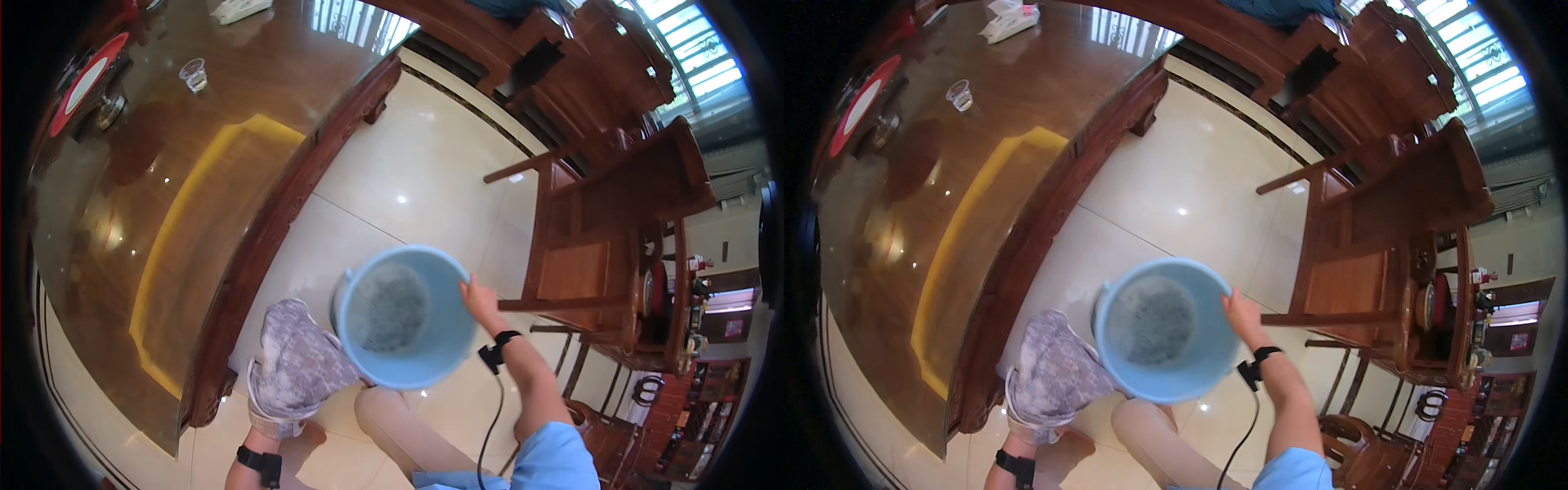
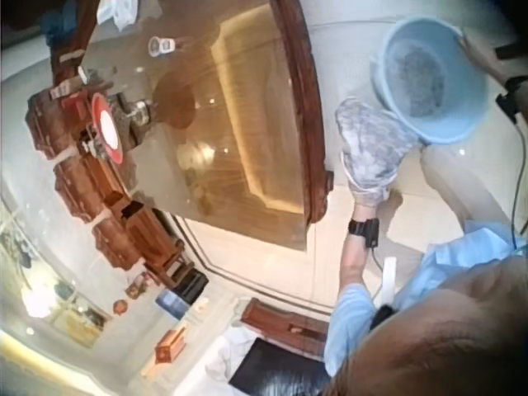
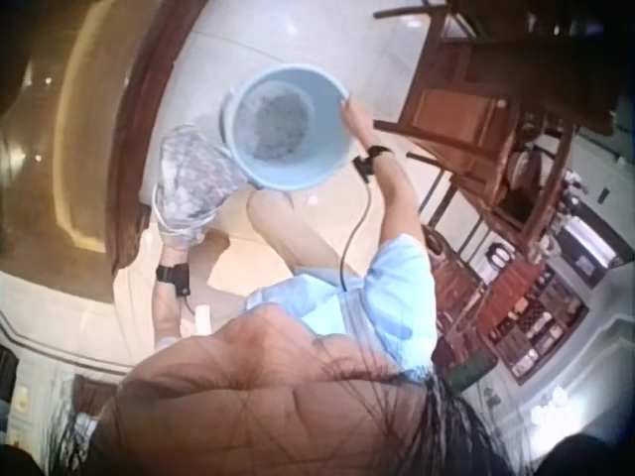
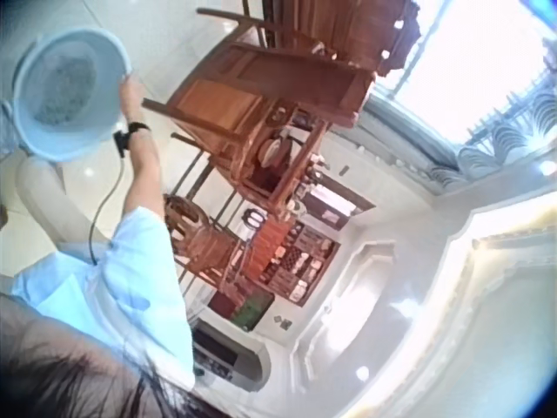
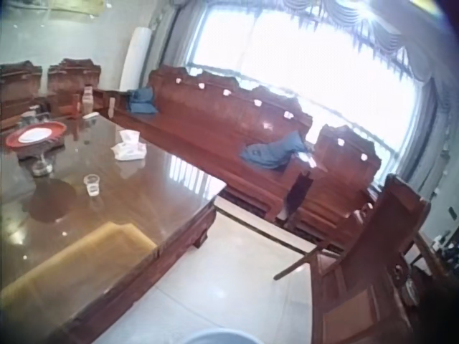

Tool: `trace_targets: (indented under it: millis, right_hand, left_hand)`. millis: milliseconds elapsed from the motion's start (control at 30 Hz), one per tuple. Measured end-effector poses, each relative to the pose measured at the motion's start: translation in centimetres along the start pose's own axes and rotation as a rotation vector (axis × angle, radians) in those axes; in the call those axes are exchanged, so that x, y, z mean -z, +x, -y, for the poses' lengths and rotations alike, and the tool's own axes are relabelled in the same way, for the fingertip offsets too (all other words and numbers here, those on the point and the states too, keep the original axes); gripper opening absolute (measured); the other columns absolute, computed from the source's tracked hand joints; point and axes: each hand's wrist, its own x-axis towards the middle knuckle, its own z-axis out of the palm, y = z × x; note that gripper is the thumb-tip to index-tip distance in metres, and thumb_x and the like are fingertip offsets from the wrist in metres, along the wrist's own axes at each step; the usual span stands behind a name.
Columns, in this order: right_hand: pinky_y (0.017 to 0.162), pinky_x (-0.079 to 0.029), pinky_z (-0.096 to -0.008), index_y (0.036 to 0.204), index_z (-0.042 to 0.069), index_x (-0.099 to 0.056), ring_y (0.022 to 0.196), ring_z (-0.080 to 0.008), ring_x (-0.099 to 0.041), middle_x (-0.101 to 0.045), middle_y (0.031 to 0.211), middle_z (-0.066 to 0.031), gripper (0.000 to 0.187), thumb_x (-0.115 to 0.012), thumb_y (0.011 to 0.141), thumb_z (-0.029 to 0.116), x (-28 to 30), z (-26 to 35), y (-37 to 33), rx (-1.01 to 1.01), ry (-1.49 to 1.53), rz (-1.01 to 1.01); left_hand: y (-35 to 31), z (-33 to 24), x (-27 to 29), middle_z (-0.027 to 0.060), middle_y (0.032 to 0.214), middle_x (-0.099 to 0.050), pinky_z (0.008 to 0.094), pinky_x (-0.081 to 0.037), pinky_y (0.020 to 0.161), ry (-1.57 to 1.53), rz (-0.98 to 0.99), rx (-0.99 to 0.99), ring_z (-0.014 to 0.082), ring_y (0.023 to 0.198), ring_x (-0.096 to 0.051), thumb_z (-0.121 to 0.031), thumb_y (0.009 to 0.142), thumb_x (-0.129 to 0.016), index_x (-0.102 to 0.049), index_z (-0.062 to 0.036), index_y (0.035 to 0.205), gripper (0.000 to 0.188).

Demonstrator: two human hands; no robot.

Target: Cleaning a large wooden table and the objects on it using a damp cloth and a bucket of water.

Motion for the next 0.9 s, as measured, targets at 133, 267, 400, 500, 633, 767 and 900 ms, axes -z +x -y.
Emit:
trace_targets:
  millis: [133, 267, 400, 500, 633, 767, 900]
  right_hand:
    - [0.068, -0.050, -0.0539, 0.114, 0.009, -0.048, 0.073, -0.0420, -0.067, -0.068, 0.074, -0.0199, 0.037, -0.048, 0.101, 0.043, 4.2, -0.5, 4.3, 0.263, -0.120, 0.085]
    - [0.071, -0.049, -0.0535, 0.115, 0.009, -0.049, 0.079, -0.0414, -0.067, -0.069, 0.079, -0.0196, 0.037, -0.048, 0.100, 0.043, 4.3, -2.3, 5.3, 0.402, -0.142, 0.027]
    - [0.076, -0.049, -0.0533, 0.113, 0.010, -0.049, 0.083, -0.0416, -0.067, -0.069, 0.083, -0.0199, 0.037, -0.049, 0.100, 0.044, 3.7, -4.5, 5.3, 0.479, -0.179, 0.048]
    - [0.079, -0.049, -0.0520, 0.116, 0.009, -0.050, 0.084, -0.0416, -0.066, -0.068, 0.088, -0.0207, 0.037, -0.050, 0.099, 0.042, 6.4, -2.8, 4.3, 0.408, -0.207, 0.150]
    - [0.082, -0.050, -0.0496, 0.137, 0.009, -0.046, 0.084, -0.0393, -0.066, -0.066, 0.103, -0.0221, 0.044, -0.053, 0.100, 0.031, 6.9, 1.6, 2.5, 0.649, -0.486, -0.330]
    - [0.091, -0.051, -0.0379, 0.158, 0.016, -0.023, 0.118, -0.0216, -0.057, -0.035, 0.158, -0.0071, 0.069, -0.058, 0.100, 0.028, 7.0, 20.0, -5.4, 0.717, 1.190, 0.878]
    - [0.094, -0.051, -0.0338, 0.149, 0.011, -0.039, 0.117, -0.0177, -0.059, -0.050, 0.145, -0.0073, 0.059, -0.054, 0.102, 0.044, 6.1, 33.5, -12.7, 0.484, 1.623, 1.330]
  left_hand:
    - [0.8, -0.3, 1.5, 0.0121, 0.140, -0.054, 0.0404, -0.042, 0.110, 0.233, -0.009, -0.069, 0.0246, 0.126, -0.053, -0.042, 0.105, -0.042, -0.036, -0.0045, 0.147, 0.056]
    - [2.1, 3.1, 2.2, 0.0116, 0.140, -0.054, 0.0374, -0.040, 0.110, 0.260, 0.107, -0.147, 0.0221, 0.126, -0.052, -0.028, 0.103, -0.050, -0.044, -0.0037, 0.142, 0.047]
    - [2.6, 5.3, 2.1, 0.0113, 0.139, -0.056, 0.0363, -0.041, 0.110, 0.130, 0.100, -0.210, 0.0201, 0.125, -0.054, -0.025, 0.103, -0.052, -0.048, -0.0038, 0.139, 0.042]
    - [1.6, 4.1, 1.8, 0.0112, 0.136, -0.059, 0.0362, -0.042, 0.110, 0.092, 0.036, -0.264, 0.0188, 0.122, -0.057, -0.033, 0.106, -0.046, -0.052, -0.0036, 0.137, 0.043]
    - [1.9, 6.2, 0.4, 0.0132, 0.131, -0.061, 0.0352, -0.044, 0.103, -0.378, -0.070, -0.154, 0.0215, 0.118, -0.058, -0.033, 0.099, -0.052, -0.054, -0.0022, 0.133, 0.046]
    - [2.9, 9.6, 0.5, 0.0160, 0.129, -0.060, 0.0368, -0.045, 0.096, 0.086, -0.301, -0.325, 0.0248, 0.118, -0.057, -0.025, 0.092, -0.058, -0.053, -0.0015, 0.131, 0.046]
    - [3.6, 9.2, 1.5, 0.0188, 0.128, -0.059, 0.0383, -0.046, 0.090, 0.632, -0.659, -0.478, 0.0281, 0.118, -0.055, -0.017, 0.085, -0.064, -0.053, -0.0008, 0.130, 0.048]
